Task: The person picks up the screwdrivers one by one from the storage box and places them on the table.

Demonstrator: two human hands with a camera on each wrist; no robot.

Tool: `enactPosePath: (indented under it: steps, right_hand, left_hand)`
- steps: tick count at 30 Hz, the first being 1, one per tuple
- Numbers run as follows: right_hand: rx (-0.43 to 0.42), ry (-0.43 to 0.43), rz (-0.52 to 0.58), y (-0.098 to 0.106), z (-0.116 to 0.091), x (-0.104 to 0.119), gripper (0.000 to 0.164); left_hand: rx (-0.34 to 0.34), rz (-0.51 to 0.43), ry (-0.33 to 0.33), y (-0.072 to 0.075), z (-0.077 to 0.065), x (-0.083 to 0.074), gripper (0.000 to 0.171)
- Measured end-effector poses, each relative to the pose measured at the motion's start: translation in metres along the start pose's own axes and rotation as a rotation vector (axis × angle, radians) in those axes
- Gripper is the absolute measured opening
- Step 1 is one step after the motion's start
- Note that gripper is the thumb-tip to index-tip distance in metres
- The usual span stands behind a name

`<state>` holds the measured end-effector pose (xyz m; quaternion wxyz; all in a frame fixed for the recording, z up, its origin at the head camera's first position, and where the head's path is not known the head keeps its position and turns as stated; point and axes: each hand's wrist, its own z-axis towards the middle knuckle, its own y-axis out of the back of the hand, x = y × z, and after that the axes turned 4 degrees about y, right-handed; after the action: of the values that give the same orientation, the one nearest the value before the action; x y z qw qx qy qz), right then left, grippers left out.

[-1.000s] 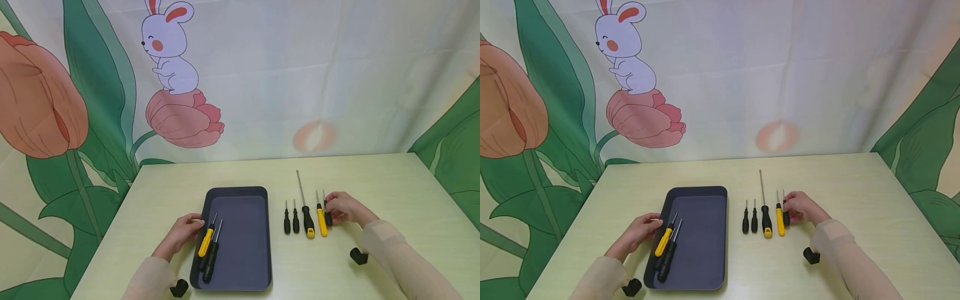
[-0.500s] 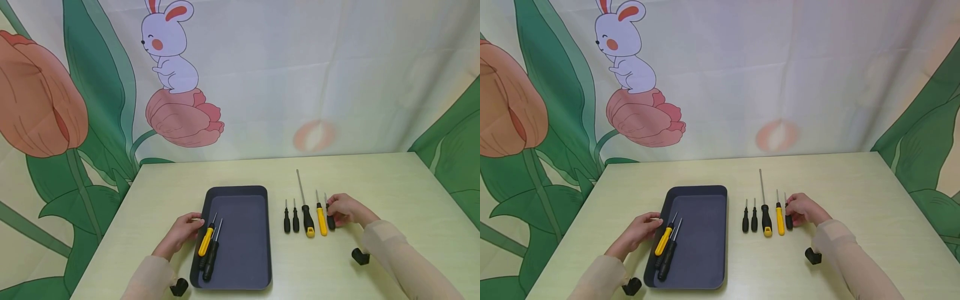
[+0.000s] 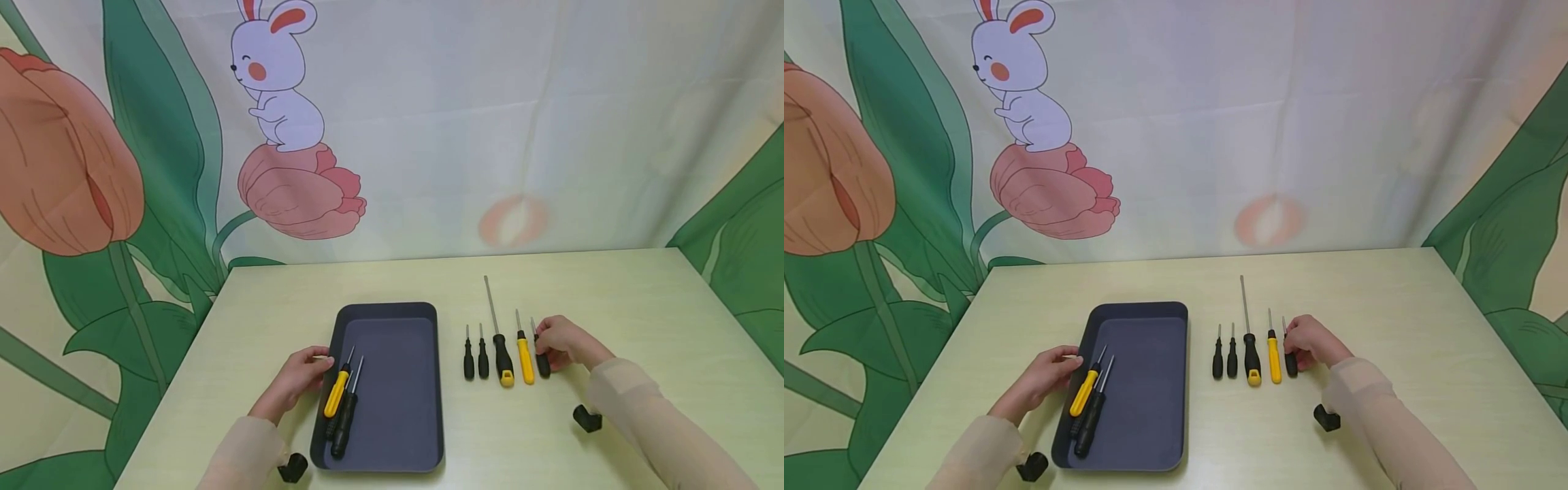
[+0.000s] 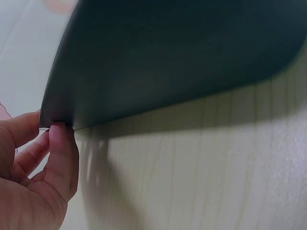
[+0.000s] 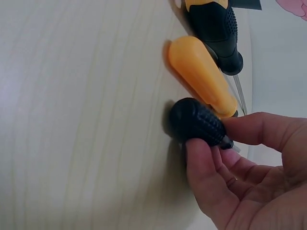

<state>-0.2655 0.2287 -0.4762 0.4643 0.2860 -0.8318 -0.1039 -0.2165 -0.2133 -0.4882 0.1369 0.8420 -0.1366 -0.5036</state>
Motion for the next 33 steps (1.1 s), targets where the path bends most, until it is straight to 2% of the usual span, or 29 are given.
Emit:
enactPosePath:
  steps: [10,16,33]
  right_hand:
    - [-0.024,-0.028,-0.101,-0.0025,0.0032,0.005,0.019]
    - [-0.025,-0.032,-0.123,-0.0033,0.0015,0.0084,0.017]
    - [-0.028,-0.046,-0.074,0.0018,0.0021,0.0001,0.022]
  left_hand:
    - [0.001,-0.002,0.015,-0.0004,0.0005,-0.0012,0.037]
    - [-0.003,-0.005,0.029,-0.0006,-0.0003,-0.0026,0.036]
    - [-0.005,0.011,0.034,-0.0005,-0.0019,-0.0034,0.037]
